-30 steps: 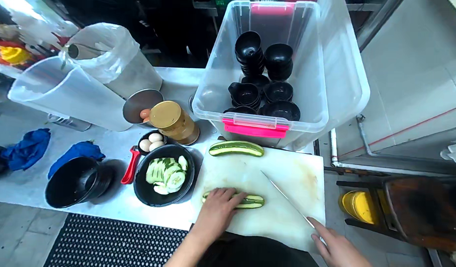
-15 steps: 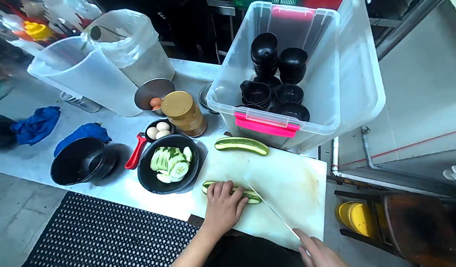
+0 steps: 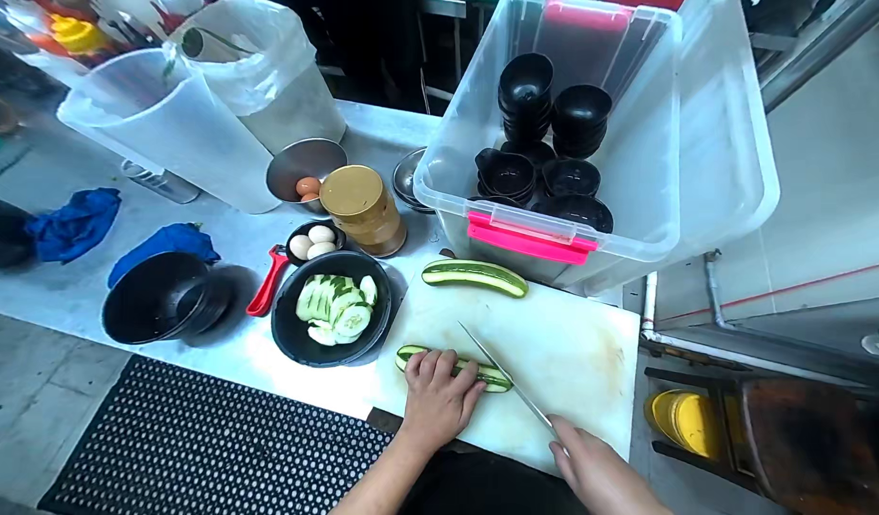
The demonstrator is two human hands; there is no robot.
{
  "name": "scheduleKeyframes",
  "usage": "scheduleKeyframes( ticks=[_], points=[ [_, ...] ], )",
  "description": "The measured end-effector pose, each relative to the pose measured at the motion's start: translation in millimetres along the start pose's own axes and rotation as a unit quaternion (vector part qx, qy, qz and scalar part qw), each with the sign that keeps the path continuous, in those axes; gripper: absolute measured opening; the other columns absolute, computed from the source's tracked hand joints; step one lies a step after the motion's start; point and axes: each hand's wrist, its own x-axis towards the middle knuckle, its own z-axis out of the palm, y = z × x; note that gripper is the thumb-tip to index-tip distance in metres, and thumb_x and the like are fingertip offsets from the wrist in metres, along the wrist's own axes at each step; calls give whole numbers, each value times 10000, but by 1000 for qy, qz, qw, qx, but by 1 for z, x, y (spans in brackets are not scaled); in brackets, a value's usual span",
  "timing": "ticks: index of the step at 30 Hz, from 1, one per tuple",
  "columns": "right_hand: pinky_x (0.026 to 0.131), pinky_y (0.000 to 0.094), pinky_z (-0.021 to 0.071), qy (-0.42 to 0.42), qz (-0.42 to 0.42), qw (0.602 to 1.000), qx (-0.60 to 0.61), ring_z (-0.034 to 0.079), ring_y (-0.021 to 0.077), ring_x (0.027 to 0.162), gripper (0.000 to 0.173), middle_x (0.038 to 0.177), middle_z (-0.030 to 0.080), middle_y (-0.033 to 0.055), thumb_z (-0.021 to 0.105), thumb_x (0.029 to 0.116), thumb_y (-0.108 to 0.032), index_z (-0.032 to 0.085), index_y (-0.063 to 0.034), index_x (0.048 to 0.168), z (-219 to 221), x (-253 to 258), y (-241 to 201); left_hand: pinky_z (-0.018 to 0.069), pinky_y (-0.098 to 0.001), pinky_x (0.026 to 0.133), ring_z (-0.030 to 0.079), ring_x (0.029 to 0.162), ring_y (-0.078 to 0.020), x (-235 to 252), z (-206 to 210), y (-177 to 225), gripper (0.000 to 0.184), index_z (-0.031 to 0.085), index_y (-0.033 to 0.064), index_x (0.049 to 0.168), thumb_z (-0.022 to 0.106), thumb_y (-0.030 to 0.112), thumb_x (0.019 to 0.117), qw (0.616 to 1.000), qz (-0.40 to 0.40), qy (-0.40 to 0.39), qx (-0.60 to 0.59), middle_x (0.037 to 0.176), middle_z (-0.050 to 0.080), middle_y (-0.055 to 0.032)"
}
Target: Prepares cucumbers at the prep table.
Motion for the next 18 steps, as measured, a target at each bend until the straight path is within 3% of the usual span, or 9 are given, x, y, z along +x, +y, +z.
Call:
scheduleKeyframes(
  ticks=[3,7,13,18],
  points=[
    [822,521,584,-56,36,998,-11,715,362,946,405,1060,692,178,436,1083,-283,466,-151,1465,-7,19,-14,301,-515,1098,535,1144,-223,-2,1,0,445,677,336,1081,342,625,1032,1000,1,9,-1,1063,602,-6],
    [825,524,580,-69,49,996,-6,710,361,963,400,1074,685,179,423,1086,-297,464,-160,1460,-11,19,-16,295,-510,1101,529,1143,-218,-4,3,0,436,670,336,1061,353,634,1025,1000,1,20,-3,1060,593,-1],
    [789,551,588,12,62,998,6,721,386,919,434,1081,704,207,479,1065,-292,528,-128,1464,-1,-18,15,272,-509,1130,525,1158,-209,-9,7,0,407,668,345,1040,384,637,1019,999,-4,42,-11,1076,590,7],
    [706,559,592,57,25,998,10,725,411,829,424,997,712,235,504,1054,-270,573,-84,1429,-3,-45,5,282,-519,1121,530,1146,-214,-11,7,0,370,665,361,1043,405,623,1021,999,-2,43,-15,1070,586,2]
  ],
)
